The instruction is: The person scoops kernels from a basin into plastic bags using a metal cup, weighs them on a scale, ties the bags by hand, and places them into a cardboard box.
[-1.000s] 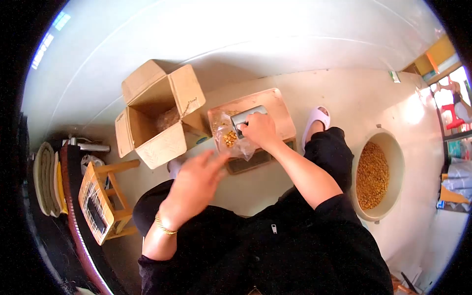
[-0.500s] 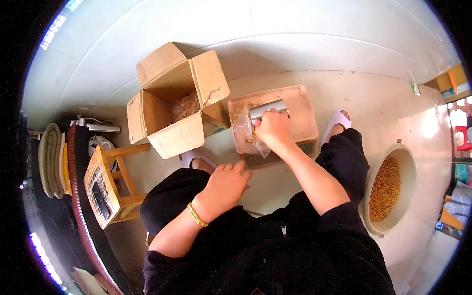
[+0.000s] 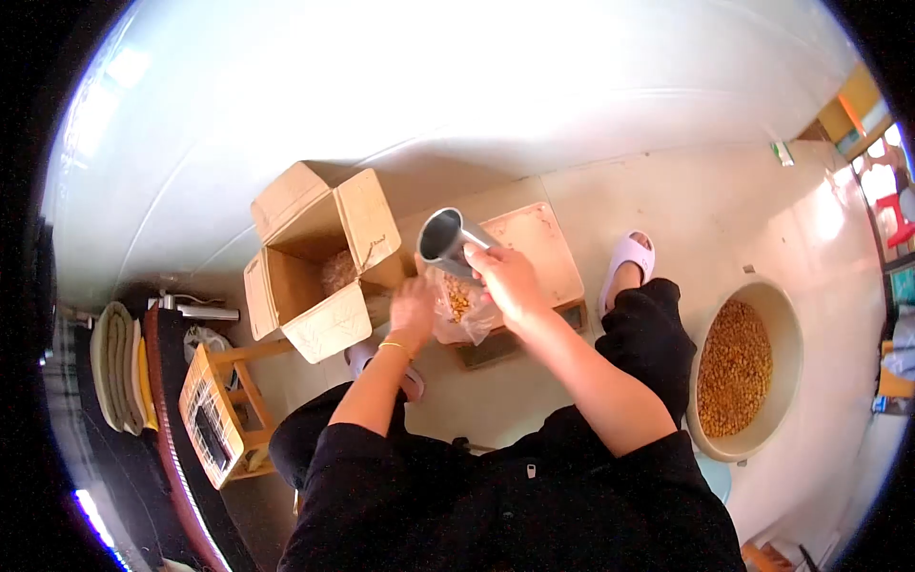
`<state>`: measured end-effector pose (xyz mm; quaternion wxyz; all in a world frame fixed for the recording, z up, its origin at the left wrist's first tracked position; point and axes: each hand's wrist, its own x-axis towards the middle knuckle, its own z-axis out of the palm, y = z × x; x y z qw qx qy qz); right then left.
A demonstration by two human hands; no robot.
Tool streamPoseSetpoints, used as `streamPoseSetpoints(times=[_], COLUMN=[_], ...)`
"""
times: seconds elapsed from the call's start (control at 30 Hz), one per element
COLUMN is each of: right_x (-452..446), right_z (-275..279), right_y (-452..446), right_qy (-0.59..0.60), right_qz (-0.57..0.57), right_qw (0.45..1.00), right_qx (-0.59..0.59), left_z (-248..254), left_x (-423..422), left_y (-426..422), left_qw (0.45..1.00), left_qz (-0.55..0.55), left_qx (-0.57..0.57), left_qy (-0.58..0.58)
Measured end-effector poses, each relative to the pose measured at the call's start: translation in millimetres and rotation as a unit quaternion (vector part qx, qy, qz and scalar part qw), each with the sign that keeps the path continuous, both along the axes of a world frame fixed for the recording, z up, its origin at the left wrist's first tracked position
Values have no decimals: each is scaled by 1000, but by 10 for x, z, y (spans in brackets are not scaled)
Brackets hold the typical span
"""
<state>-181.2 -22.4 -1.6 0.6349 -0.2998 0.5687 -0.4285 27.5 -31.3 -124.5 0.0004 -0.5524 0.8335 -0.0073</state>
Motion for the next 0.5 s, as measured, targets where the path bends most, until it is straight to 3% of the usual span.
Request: streamPoseSetpoints(times=[0.03,0.07,0.1,0.13,0.17,0.2,0.23,0.27,0.33,0.4,0.47,0.5], right_x=[29,57,115,180,206,221,230,222,182,162,128,120], right_z=[-6,-71,-177,-277,-366,-449,-504,-555,-650,-716,-628,-625], right_y=[35,74,96,101,130,163,194,229,311,341,303,264], right_qy=[-32,-38,-56,-72,-58,-59,-18,24,58,206,229,281], right_qz=[1,-1,11,25,37,40,56,73,98,191,207,198], right_qw=[999,999,998,996,996,996,996,994,990,960,950,939], right_qx=[18,23,40,52,53,49,64,79,79,-6,35,12], left_z=[-20,-34,-40,2,65,119,352,528,788,884,904,933], left_x=[65,152,243,306,349,380,305,234,110,-8,-133,-144], left_y=[-13,-32,-54,-82,-115,-141,-129,-119,-89,-75,-51,-62], left_qw=[1000,975,899,901,746,528,604,603,710,727,669,684], left_qz=[-5,135,272,272,353,403,394,394,359,329,235,205], left_qx=[5,69,124,121,202,267,239,235,217,223,265,291], left_qy=[-4,162,319,315,527,698,650,653,566,560,653,637])
